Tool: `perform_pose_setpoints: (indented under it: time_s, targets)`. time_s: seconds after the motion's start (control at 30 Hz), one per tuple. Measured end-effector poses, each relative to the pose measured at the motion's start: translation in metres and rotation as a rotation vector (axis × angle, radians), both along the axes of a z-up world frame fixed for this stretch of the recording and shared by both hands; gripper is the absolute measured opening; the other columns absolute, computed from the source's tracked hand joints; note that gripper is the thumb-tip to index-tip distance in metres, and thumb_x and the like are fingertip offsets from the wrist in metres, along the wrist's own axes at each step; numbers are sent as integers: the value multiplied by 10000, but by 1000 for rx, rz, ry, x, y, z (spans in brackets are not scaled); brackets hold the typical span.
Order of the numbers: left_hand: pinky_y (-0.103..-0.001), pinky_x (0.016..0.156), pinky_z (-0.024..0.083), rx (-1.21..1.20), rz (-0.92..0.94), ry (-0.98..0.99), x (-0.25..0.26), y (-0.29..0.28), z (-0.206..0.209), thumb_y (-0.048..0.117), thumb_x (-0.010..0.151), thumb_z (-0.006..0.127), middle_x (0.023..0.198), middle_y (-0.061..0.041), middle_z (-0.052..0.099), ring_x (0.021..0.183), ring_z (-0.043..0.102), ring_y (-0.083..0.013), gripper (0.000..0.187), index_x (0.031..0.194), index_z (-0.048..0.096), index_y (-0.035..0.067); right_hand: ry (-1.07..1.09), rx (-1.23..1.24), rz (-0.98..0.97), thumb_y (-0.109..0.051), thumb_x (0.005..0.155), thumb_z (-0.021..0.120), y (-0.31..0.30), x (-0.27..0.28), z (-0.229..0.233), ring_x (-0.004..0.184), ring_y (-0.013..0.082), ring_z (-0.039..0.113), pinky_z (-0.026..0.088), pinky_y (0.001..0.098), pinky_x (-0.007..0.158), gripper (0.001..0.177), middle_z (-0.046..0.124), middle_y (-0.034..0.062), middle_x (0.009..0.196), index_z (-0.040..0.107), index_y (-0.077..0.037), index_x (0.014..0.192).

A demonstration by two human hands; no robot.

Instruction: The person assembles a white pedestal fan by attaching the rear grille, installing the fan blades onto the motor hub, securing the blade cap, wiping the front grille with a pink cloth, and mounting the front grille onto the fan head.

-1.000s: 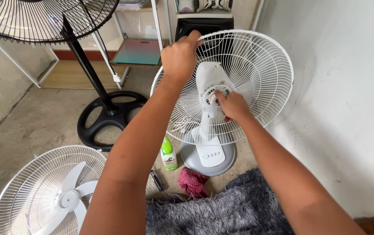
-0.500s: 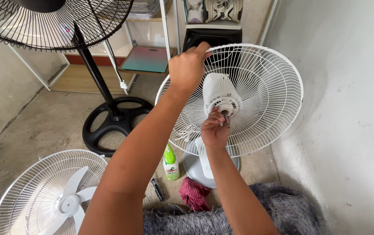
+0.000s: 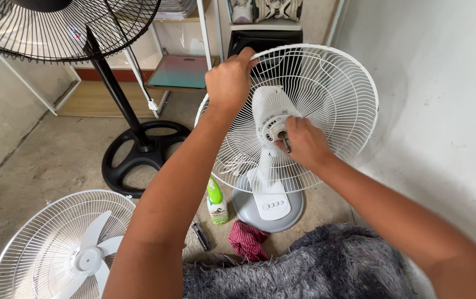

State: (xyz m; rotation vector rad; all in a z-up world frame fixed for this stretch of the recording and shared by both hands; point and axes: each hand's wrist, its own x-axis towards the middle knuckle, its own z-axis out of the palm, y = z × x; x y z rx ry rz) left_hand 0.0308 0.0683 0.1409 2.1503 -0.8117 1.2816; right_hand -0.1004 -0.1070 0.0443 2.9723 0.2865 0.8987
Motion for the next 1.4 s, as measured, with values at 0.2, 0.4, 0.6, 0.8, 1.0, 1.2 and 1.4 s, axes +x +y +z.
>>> perform_pose_setpoints:
  time_s: [0.2,0.4,0.6,0.8,1.0,1.2,1.4]
  targets:
    - [-467,452,471,-28,-15,-18,-2,0,-3,272,987,658,678,-54,679,580,677,-310,146,918,624,148,348,-259,-112,-623,808,761,13,-5,22,904,325,720,618,405,733,778,675,215,948,603,105,1031]
    - [-452,453,473,-16,-15,-57,-2,-5,-8,299,1003,652,682,-59,672,578,676,-308,183,917,612,142,575,-220,-238,-789,802,678,23,0,25,1035,307,684,586,410,828,868,680,193,1077,728,43,1044]
    - [-436,430,461,-26,-14,-67,1,-5,-7,283,979,649,663,-42,666,540,667,-289,146,931,632,146,515,-284,-460,-453,1010,540,39,33,4,922,350,735,658,516,635,511,709,203,1111,731,11,1107]
    - [-412,426,450,-38,-11,-116,4,-8,-8,264,993,654,665,-23,658,531,659,-265,128,931,633,154,598,-108,-538,-463,1041,506,39,60,-3,907,341,735,655,533,639,501,730,154,1075,754,-30,1081]
    - [-406,419,449,-21,-12,-174,2,-14,-6,291,973,661,651,-21,641,515,655,-262,146,921,630,158,260,-7,-295,-476,928,594,23,37,-9,759,265,741,583,409,654,444,759,113,854,790,-84,857]
    - [-397,424,452,-9,-25,-169,-7,-17,0,275,986,658,648,-19,625,512,654,-252,141,917,623,157,624,727,-251,-511,1064,406,3,18,3,458,247,699,612,357,558,693,718,219,641,702,52,787]
    - [-411,441,457,-6,-45,-177,-11,-18,-1,256,984,656,671,-14,635,542,663,-260,121,915,618,165,495,1914,39,-550,1025,459,-4,22,-62,521,244,663,618,496,614,626,639,130,650,620,51,957]
